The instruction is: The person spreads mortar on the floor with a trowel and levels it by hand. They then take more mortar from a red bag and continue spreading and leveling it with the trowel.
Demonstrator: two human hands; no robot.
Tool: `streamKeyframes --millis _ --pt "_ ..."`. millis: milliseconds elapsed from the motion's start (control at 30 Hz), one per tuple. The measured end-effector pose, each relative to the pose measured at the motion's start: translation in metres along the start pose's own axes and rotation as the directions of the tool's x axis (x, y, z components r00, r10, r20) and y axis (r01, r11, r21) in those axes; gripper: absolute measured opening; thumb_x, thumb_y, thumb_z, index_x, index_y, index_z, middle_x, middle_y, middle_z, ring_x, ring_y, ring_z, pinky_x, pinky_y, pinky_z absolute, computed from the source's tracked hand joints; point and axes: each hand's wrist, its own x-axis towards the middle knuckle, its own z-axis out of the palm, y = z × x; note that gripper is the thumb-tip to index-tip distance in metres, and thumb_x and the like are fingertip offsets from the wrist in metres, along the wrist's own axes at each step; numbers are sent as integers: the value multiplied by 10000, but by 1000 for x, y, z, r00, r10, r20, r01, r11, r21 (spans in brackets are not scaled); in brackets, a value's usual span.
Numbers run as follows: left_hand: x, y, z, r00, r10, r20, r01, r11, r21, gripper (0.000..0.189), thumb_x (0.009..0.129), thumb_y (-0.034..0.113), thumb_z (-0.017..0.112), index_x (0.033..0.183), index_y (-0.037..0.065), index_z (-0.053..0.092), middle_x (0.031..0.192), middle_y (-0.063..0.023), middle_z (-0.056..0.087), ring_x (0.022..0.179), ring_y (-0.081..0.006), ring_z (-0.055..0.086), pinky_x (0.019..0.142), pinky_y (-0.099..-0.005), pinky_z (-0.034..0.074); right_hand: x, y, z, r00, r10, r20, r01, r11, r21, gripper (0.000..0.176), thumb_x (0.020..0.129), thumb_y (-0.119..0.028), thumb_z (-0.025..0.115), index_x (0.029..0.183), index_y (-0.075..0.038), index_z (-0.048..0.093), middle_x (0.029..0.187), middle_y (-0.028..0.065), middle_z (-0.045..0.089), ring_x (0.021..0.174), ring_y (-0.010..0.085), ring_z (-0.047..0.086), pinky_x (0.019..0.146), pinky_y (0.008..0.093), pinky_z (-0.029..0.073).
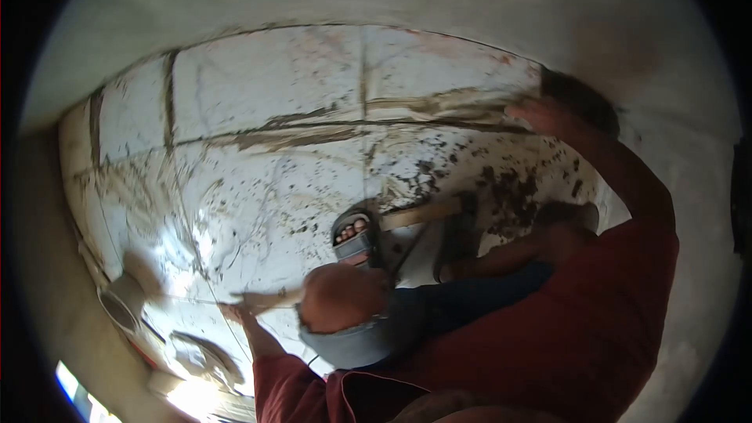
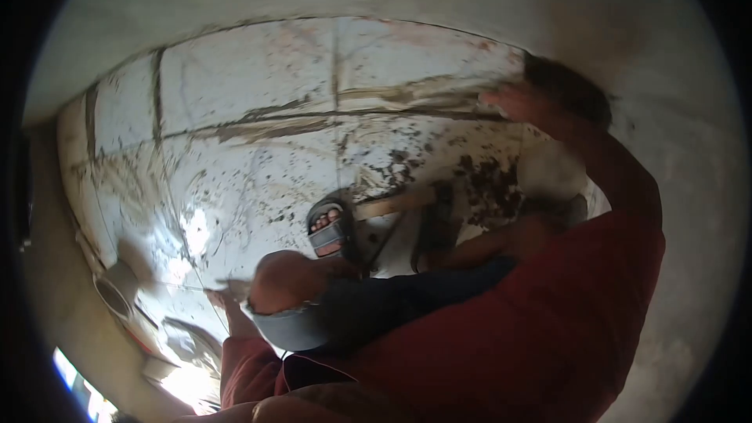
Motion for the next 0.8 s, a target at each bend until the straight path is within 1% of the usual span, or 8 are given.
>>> streamKeyframes --millis 167,300,367,433,467,500,700,800 --pt "-31 30 -82 882 -396 -255 53 622 -782 497 947 359 300 1370 100 332 1299 -133 458 1167 -301 444 953 -402 374 -32 99 34 948 -283 -144 218 911 -351 427 764 -126 574 1177 -218 515 833 145 611 774 324 618 675 425 489" --pt "-37 66 -160 875 -239 -420 -293 428 -855 478 940 327 348 1359 98 349 1299 -136 460 1168 -300 450 951 -392 379 -72 167 47 978 180 -107 -194 970 -147 233 816 -319 532 975 -186 637 903 116 646 825 290 630 747 423 487" --pt "-43 98 -207 861 -121 -493 -432 336 -837 470 936 310 372 1354 97 358 1299 -137 462 1168 -299 452 950 -387 381 -81 246 91 893 32 -449 -220 901 -373 258 844 -370 500 878 -186 679 867 132 656 822 292 635 751 445 480" --pt "-52 134 -247 832 6 -554 -538 245 -806 463 932 294 396 1349 95 366 1299 -139 463 1168 -298 455 950 -381 384 -109 292 84 827 562 -1 -557 820 129 452 769 -483 601 937 -66 649 783 180 640 729 257 630 710 398 496" --pt "-57 152 -265 811 66 -582 -582 200 -788 459 930 286 408 1346 95 371 1299 -139 464 1169 -298 456 949 -379 385 -134 314 108 937 242 -252 -307 915 -263 259 882 -308 487 846 -132 674 669 27 652 552 142 614 506 313 494" --pt "-67 168 -278 797 124 -591 -604 178 -777 456 928 277 420 1344 94 375 1299 -140 465 1169 -297 458 949 -376 386 -146 313 119 930 262 -258 -310 937 -164 232 873 -296 504 901 -113 645 694 51 649 578 178 616 530 329 497" --pt "-140 291 -237 668 529 -523 -604 -24 -796 443 917 228 492 1328 90 400 1299 -144 469 1170 -295 466 947 -360 394 -141 67 122 958 151 -245 6 840 543 340 806 -232 574 1106 -73 553 1065 170 587 977 327 576 815 447 454" --pt "-279 273 -319 513 727 -457 -712 63 -700 381 910 189 497 1262 47 469 1248 -146 524 1201 -277 458 1021 -356 327 -85 -61 118 879 -298 -371 475 599 645 391 797 -222 555 1151 -57 528 1093 177 545 1000 340 546 879 418 430"
